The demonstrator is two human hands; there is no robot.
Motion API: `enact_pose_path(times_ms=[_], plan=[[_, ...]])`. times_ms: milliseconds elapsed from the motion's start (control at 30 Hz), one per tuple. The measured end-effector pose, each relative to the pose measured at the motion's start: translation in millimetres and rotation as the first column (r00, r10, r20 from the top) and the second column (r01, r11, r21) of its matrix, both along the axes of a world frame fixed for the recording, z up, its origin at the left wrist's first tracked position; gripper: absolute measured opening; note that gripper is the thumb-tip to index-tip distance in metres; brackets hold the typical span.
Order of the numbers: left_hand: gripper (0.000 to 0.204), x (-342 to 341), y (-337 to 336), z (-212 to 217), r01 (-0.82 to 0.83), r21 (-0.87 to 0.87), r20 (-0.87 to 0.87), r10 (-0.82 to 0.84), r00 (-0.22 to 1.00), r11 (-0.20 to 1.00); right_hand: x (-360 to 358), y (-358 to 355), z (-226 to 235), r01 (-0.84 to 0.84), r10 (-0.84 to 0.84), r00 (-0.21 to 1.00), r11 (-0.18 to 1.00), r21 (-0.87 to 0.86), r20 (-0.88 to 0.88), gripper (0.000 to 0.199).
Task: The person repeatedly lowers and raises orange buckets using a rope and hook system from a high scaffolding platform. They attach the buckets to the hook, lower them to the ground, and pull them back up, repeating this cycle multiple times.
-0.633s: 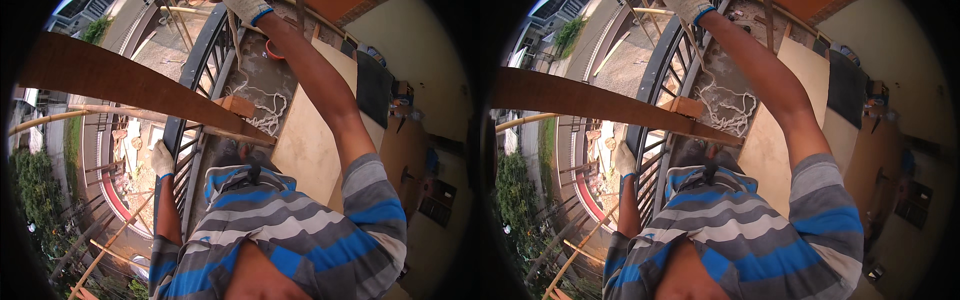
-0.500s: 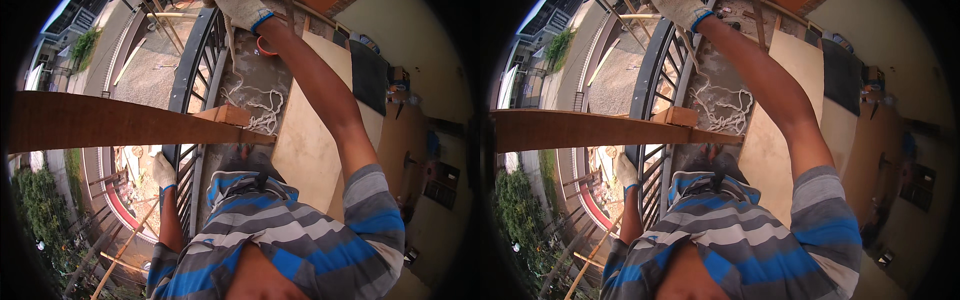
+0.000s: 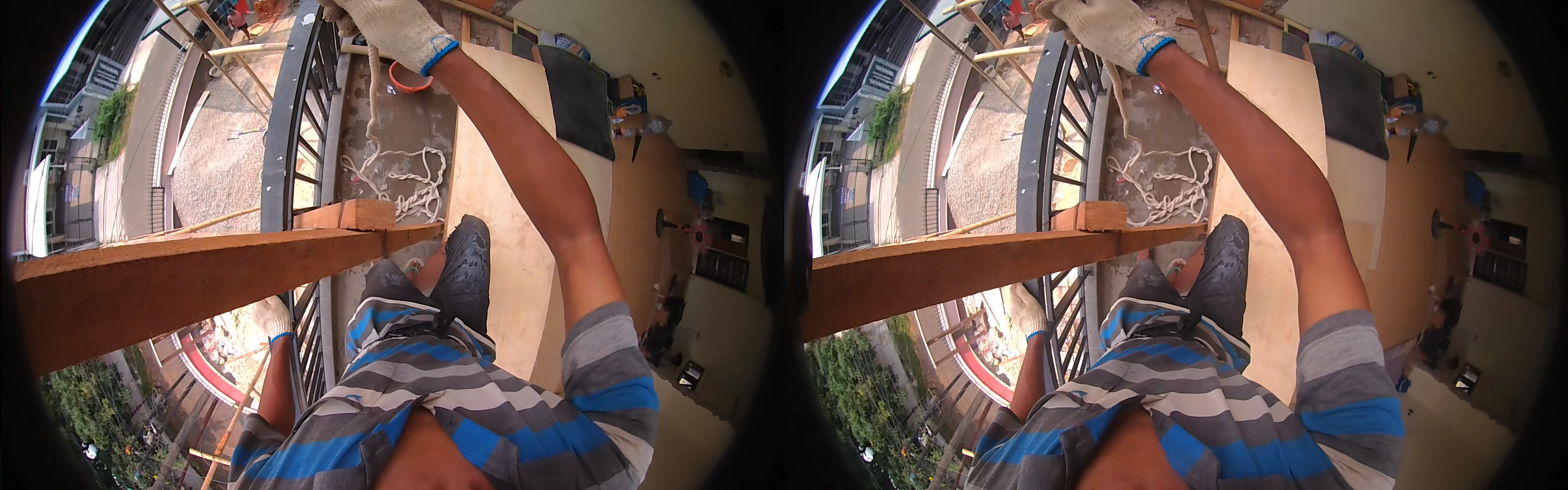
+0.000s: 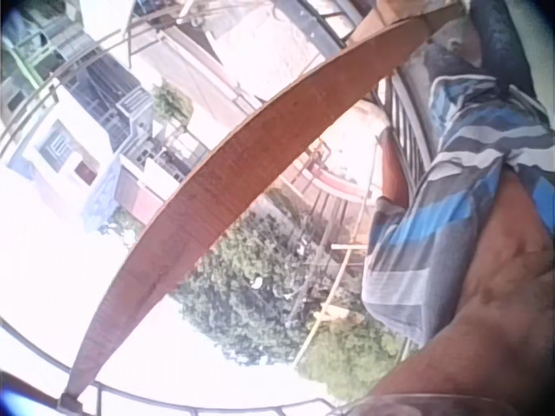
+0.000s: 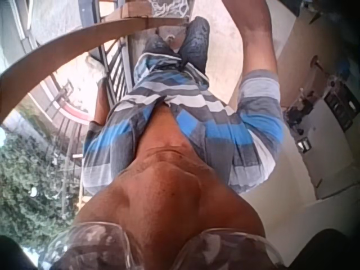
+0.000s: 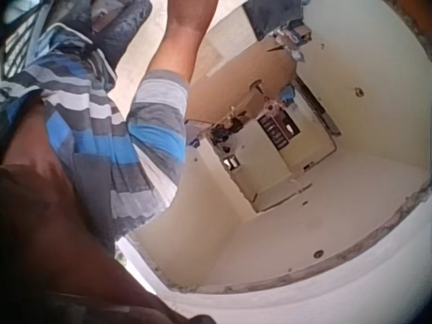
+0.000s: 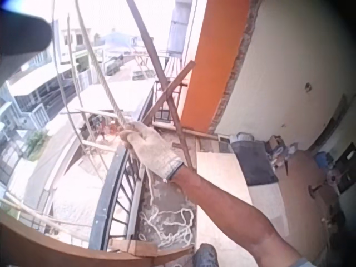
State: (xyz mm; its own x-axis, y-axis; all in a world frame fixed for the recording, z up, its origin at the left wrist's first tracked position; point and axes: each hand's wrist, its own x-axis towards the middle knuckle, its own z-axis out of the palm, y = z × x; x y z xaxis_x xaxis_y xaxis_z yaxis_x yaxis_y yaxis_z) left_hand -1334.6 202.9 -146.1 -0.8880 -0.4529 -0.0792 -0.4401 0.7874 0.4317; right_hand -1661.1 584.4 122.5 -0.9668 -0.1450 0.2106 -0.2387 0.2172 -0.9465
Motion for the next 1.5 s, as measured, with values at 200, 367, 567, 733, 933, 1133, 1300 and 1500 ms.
enact_pose_path(times_ms=[200,367,567,733,933,1133,1300,1500], plan=[[0.055,-3,-4,-1,-0.044,0.057,0.164,0.034,0.986,0.997,4,-1,-3,0.009,-0.009,1.000,1.000,0.008,0.003,0.035],[0.056,-2,-4,-4,-0.031,0.103,0.065,0.024,0.998,0.994,2,3,-25,-0.069,0.070,0.997,0.995,-0.078,0.011,0.031],[0.054,3,-6,-3,-0.047,0.016,0.220,0.042,0.975,0.999,-2,-5,-45,-0.124,0.142,0.988,0.969,-0.214,0.067,0.030],[0.057,5,-6,5,-0.014,-0.070,0.238,0.031,0.971,0.997,-30,-4,-57,-0.164,0.193,0.980,0.924,-0.346,0.052,0.026],[0.060,16,33,40,-0.312,0.023,0.174,0.304,0.937,0.950,-60,-14,-71,-0.137,0.177,0.981,0.925,-0.354,0.081,0.026],[0.064,-41,96,69,-0.590,0.553,-0.079,0.742,0.666,0.588,-102,2,-115,-0.214,0.298,0.942,0.885,-0.413,0.151,0.027],[0.071,-68,211,146,0.202,0.945,-0.295,0.937,0.186,0.257,-126,11,-122,-0.378,0.457,0.865,0.866,-0.327,0.209,0.025],[0.059,-107,304,189,-0.532,0.667,-0.656,0.749,-0.088,0.522,-177,21,-153,-0.551,0.593,0.788,0.799,-0.240,0.168,0.038]])
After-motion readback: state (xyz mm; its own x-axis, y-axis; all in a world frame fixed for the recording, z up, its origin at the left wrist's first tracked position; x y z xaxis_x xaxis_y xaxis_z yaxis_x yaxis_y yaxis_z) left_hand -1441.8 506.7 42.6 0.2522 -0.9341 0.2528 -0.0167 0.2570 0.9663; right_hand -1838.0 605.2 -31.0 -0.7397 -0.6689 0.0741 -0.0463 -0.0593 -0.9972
